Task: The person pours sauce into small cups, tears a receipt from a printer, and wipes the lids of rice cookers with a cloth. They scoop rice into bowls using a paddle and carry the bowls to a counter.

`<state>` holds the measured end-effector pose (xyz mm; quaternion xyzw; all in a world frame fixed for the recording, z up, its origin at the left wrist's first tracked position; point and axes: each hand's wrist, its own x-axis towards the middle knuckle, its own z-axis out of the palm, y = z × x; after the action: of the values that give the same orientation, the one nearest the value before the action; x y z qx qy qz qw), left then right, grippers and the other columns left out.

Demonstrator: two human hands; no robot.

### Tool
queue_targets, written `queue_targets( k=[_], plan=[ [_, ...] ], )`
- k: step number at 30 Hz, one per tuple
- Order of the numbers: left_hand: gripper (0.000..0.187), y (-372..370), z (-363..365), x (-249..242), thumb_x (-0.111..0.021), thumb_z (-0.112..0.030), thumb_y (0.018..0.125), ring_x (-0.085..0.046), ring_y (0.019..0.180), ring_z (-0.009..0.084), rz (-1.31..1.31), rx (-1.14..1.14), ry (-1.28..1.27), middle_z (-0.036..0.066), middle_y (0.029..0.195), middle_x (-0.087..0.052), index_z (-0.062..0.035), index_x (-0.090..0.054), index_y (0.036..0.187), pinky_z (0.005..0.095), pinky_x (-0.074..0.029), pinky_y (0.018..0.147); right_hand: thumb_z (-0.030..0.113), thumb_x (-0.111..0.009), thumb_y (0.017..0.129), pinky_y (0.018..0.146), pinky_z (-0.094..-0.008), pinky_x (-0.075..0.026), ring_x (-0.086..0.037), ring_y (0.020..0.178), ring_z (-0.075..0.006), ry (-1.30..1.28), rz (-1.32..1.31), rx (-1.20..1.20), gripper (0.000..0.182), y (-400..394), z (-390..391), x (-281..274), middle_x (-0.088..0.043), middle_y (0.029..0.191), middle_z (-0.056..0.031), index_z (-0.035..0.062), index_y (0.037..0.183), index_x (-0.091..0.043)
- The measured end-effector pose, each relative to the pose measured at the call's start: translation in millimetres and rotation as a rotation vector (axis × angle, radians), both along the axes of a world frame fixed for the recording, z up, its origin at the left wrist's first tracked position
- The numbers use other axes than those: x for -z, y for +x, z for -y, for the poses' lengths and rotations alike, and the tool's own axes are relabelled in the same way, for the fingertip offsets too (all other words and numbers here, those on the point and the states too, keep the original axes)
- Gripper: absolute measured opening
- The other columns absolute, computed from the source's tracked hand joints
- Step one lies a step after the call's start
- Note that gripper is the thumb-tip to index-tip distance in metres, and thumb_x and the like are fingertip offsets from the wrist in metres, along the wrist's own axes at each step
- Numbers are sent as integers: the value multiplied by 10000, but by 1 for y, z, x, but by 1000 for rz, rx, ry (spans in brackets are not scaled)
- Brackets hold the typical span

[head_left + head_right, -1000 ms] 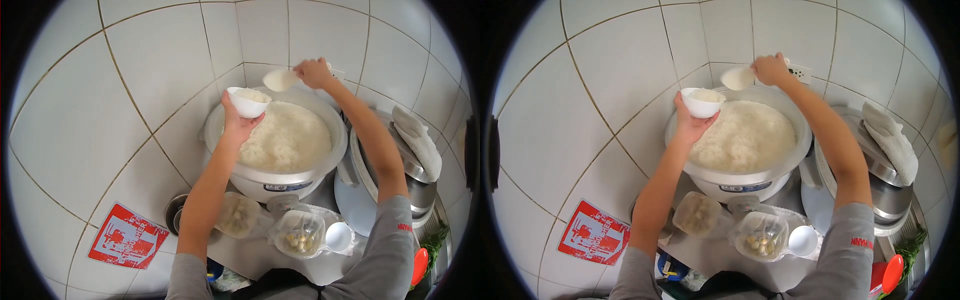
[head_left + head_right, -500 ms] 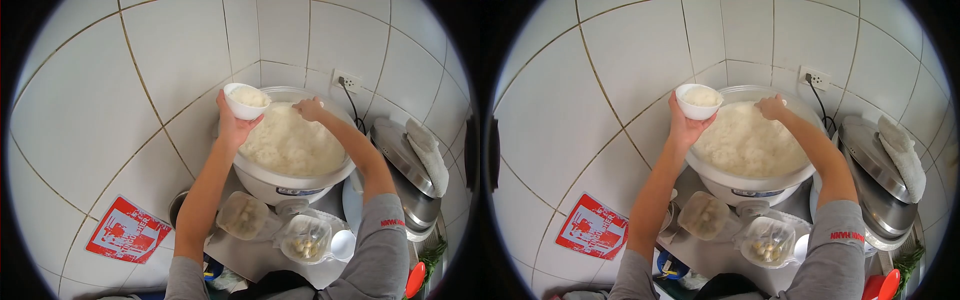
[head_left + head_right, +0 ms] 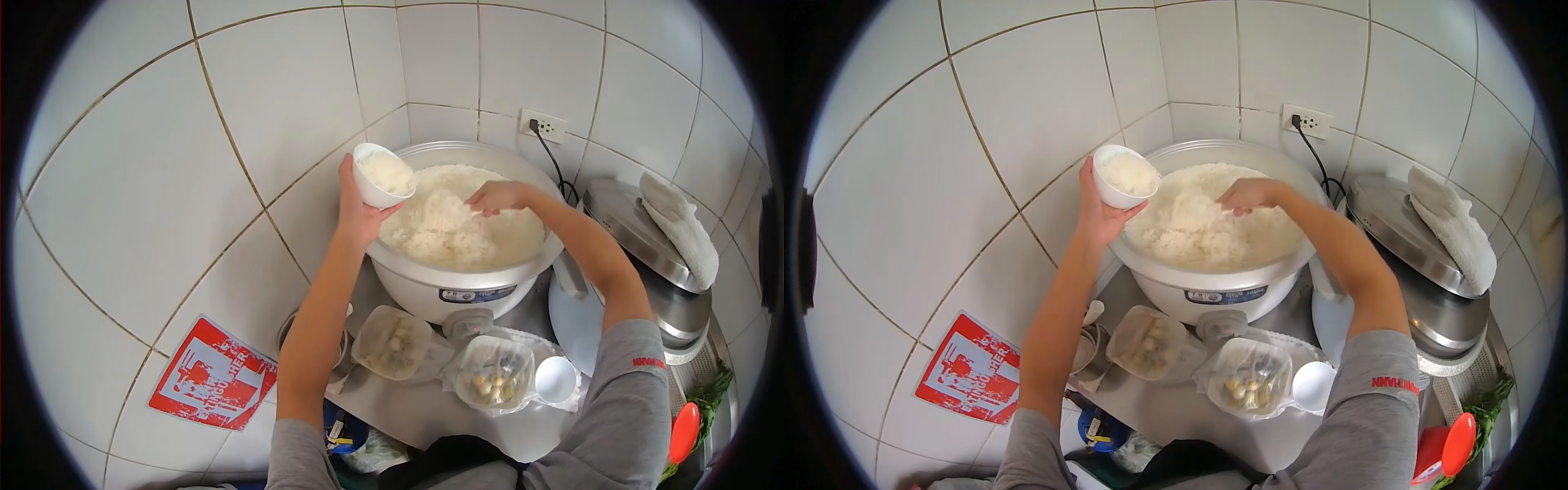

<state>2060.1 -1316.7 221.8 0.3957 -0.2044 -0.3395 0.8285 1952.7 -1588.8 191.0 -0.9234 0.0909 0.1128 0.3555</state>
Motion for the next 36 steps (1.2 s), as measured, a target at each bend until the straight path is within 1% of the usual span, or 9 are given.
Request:
queue_targets(
  k=[4,8,10,11,17,20,29,33,36],
  plan=[
    [706,-7,4,8,-404,-638,774,-410,1159,271,18,-19,66,91,1266,-417,-140,-338,1270,476,-321,947,280,-568,780,560,-267,-410,-494,643,-112,-165,135,178,435,-22,2,-65,-593,753,-35,50,1149,-565],
    [708,-20,41,22,-395,-651,786,-399,1156,293,-109,86,36,108,1278,-390,-141,-324,1273,505,-308,958,203,-534,783,711,-332,-423,-582,768,-185,-1167,620,168,275,-24,-44,-90,-631,784,-81,126,1028,-631],
    [706,-33,65,24,-389,-650,793,-396,1157,304,-173,73,29,118,1285,-375,-139,-319,1274,518,-300,961,162,-508,777,795,-358,-386,-589,825,-213,-1507,448,297,233,-16,-95,-79,-633,784,-86,146,970,-637],
    [703,-36,74,24,-382,-648,799,-393,1157,315,-236,46,20,127,1293,-359,-136,-314,1276,530,-291,965,151,-510,761,802,-346,-367,-579,784,-198,-1581,631,316,248,-14,-111,-67,-622,735,-60,164,978,-630],
    [695,-29,71,25,-355,-633,805,-369,1173,328,-243,147,-140,134,1295,-352,-137,-311,1290,546,-290,964,122,-522,756,756,-336,-360,-560,715,-193,-1384,844,381,244,-57,-95,-110,-604,666,-51,163,969,-633],
    [667,-39,63,20,-318,-603,818,-358,1189,336,-233,186,-167,134,1305,-352,-135,-322,1293,542,-297,968,128,-503,779,719,-331,-356,-547,680,-194,-1344,749,121,265,-60,-95,-97,-580,627,-35,231,986,-632],
    [621,-32,65,14,-297,-573,843,-342,1214,341,-203,194,-147,128,1314,-359,-144,-335,1292,556,-310,951,91,-519,750,684,-327,-352,-546,686,-185,-1442,1031,290,250,-57,-92,-138,-579,617,-31,193,935,-654],
    [655,-28,72,16,-336,-587,817,-357,1195,349,-158,150,-133,137,1298,-370,-134,-328,1291,568,-286,954,46,-509,727,700,-316,-353,-555,711,-198,-1443,976,110,312,-40,-94,-98,-597,664,-31,197,960,-653],
    [614,-21,64,16,-318,-549,825,-362,1189,353,-149,117,-169,136,1298,-366,-133,-345,1276,573,-282,952,118,-501,765,811,-358,-352,-571,856,-170,-1382,659,372,217,-45,-59,-94,-630,768,-36,202,880,-664]
  ],
)
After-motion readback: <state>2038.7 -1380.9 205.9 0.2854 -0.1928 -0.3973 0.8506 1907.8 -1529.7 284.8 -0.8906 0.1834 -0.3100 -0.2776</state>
